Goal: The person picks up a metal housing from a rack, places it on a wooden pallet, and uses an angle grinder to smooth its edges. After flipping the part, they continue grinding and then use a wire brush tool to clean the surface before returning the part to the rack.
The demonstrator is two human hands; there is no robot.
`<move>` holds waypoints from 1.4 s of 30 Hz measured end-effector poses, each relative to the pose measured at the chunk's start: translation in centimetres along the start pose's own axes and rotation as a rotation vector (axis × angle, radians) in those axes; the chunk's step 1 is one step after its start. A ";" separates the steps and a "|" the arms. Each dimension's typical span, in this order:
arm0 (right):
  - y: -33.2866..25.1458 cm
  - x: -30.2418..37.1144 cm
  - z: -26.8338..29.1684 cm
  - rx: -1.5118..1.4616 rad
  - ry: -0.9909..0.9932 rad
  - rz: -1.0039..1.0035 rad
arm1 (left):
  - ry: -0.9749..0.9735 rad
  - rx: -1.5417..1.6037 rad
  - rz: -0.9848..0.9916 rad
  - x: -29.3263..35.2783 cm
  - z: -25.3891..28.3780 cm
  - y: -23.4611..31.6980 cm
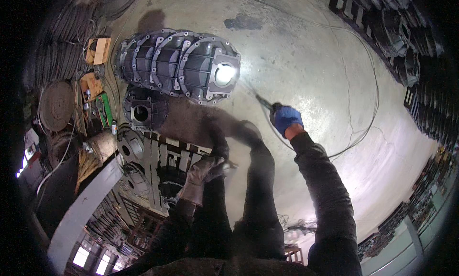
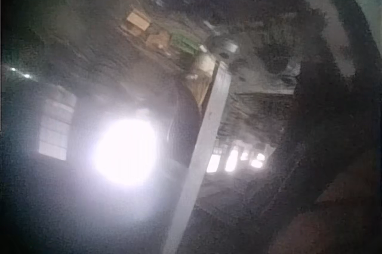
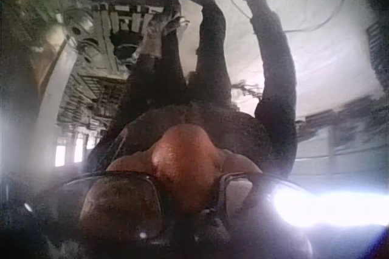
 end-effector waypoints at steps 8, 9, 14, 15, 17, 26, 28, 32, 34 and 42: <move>6.9 -0.7 -3.8 -0.002 -0.196 -0.190 | -0.059 -0.722 -0.184 -6.1 6.0 6.7; 8.2 1.5 -5.1 -0.038 -0.345 -0.292 | -0.095 -0.790 -0.263 -8.1 5.8 8.5; 4.9 8.4 -5.9 -0.140 -0.228 -0.040 | -0.320 -1.835 -0.943 -14.3 -1.1 17.3; 4.6 7.6 -5.8 -0.243 -0.191 -0.116 | -0.304 -2.035 -1.028 -15.0 -2.8 18.0; 5.0 4.0 -4.9 -0.440 -0.083 -0.234 | -0.410 -2.190 -1.093 -16.4 -5.9 19.1; 12.2 -1.4 -11.0 -0.033 -0.250 -0.210 | -0.658 -2.930 -0.788 -33.4 -7.6 14.5; 13.0 0.6 -13.6 -0.138 -0.313 -0.214 | -0.659 -2.980 -0.661 -35.7 -6.2 14.3; 12.8 1.6 -15.8 -0.355 -0.233 -0.277 | -0.490 -2.967 -0.615 -38.7 -5.1 14.0; 11.6 2.0 -15.0 -0.313 -0.181 -0.152 | -0.455 -3.015 -0.483 -39.5 -4.4 13.8; 14.1 9.9 -0.7 -0.157 -0.157 0.051 | -0.494 -2.708 -0.380 -31.7 -10.1 15.3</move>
Point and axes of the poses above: each hand's wrist, its own x-axis away from the middle knuckle, its own z-axis out of the back of the hand, y = z × x, the point moved 7 cm from there along -x, towards the middle knuckle, and after that the axes turned 10 degrees about y, right-handed, at the moved point
